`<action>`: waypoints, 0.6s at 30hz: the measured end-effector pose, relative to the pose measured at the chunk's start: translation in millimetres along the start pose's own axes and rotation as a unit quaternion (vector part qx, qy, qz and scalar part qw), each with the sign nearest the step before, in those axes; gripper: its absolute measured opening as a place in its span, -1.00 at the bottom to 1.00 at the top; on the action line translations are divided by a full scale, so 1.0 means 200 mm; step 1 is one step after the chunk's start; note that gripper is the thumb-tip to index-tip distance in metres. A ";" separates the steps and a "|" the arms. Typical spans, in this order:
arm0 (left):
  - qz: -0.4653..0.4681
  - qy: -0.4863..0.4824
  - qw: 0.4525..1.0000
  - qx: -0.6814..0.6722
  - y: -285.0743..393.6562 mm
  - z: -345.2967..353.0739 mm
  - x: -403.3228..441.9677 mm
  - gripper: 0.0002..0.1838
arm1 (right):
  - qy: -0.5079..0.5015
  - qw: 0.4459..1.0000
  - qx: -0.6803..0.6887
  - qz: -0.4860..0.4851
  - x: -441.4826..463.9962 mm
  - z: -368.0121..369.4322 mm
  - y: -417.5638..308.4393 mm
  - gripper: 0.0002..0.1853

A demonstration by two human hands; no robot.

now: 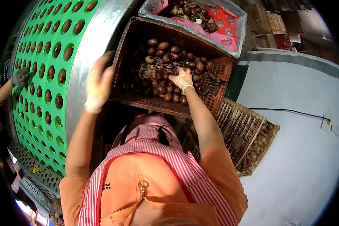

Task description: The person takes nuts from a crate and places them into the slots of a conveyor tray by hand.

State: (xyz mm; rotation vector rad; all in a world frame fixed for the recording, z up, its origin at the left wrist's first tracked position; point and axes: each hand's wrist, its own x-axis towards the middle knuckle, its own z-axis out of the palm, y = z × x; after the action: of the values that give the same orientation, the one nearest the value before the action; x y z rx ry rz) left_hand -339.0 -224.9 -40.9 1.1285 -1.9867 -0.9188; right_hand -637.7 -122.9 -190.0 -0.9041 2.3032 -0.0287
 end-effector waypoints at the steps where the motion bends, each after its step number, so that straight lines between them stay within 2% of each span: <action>1: 0.002 -0.052 0.998 -0.016 0.02 0.11 0.09 -0.59 | 0.013 0.999 0.040 -0.029 -0.01 -0.02 -0.03 -0.28; 2: 0.011 -0.078 0.997 -0.006 -0.01 0.23 0.16 -0.61 | 0.037 0.988 0.130 -0.072 -0.03 -0.12 -0.03 -0.40; 3: 0.019 -0.103 0.994 0.003 -0.08 0.36 0.22 -0.62 | 0.194 0.965 0.119 -0.133 0.07 -0.10 0.06 -0.53; 5: 0.006 -0.122 0.991 0.050 -0.26 0.59 0.34 -0.60 | 0.206 0.969 0.128 -0.053 0.10 -0.37 0.08 -0.60; 6: -0.013 -0.132 0.987 0.088 -0.33 0.69 0.40 -0.59 | 0.276 0.957 0.082 -0.029 0.23 -0.31 0.21 -0.55; 7: -0.032 -0.140 0.982 0.126 -0.40 0.78 0.45 -0.58 | 0.220 0.974 0.031 0.039 0.32 -0.33 0.26 -0.50; 9: -0.042 -0.106 0.967 0.228 -0.46 0.94 0.51 -0.57 | 0.164 0.980 0.036 0.111 0.40 -0.32 0.27 -0.46; 12: -0.043 -0.155 0.943 0.290 -0.50 1.03 0.53 -0.60 | 0.184 0.976 0.041 0.110 0.41 -0.30 0.25 -0.45; 13: -0.038 -0.174 0.938 0.297 -0.49 1.04 0.53 -0.61 | 0.120 0.985 0.103 0.074 0.37 -0.37 0.23 -0.43; 14: -0.061 -0.247 0.922 0.292 -0.47 1.04 0.57 -0.61 | 0.053 0.994 0.074 0.068 0.37 -0.40 0.21 -0.42; 15: -0.049 -0.257 0.923 0.281 -0.48 1.06 0.55 -0.61 | -0.012 0.997 0.045 0.059 0.38 -0.40 0.18 -0.41; 17: -0.024 -0.274 0.925 0.261 -0.52 1.11 0.52 -0.60 | 0.036 0.988 0.147 -0.041 0.43 -0.30 0.18 -0.39; 18: -0.054 -0.227 0.947 0.222 -0.51 1.14 0.49 -0.57 | 0.028 0.989 0.144 -0.026 0.45 -0.26 0.15 -0.38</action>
State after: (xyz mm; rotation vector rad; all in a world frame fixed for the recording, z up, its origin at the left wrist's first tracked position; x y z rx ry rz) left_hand -520.1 -294.5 -225.4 1.3713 -2.6252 -0.8663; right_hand -735.2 -166.4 -207.4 -0.8216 2.2508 -0.4031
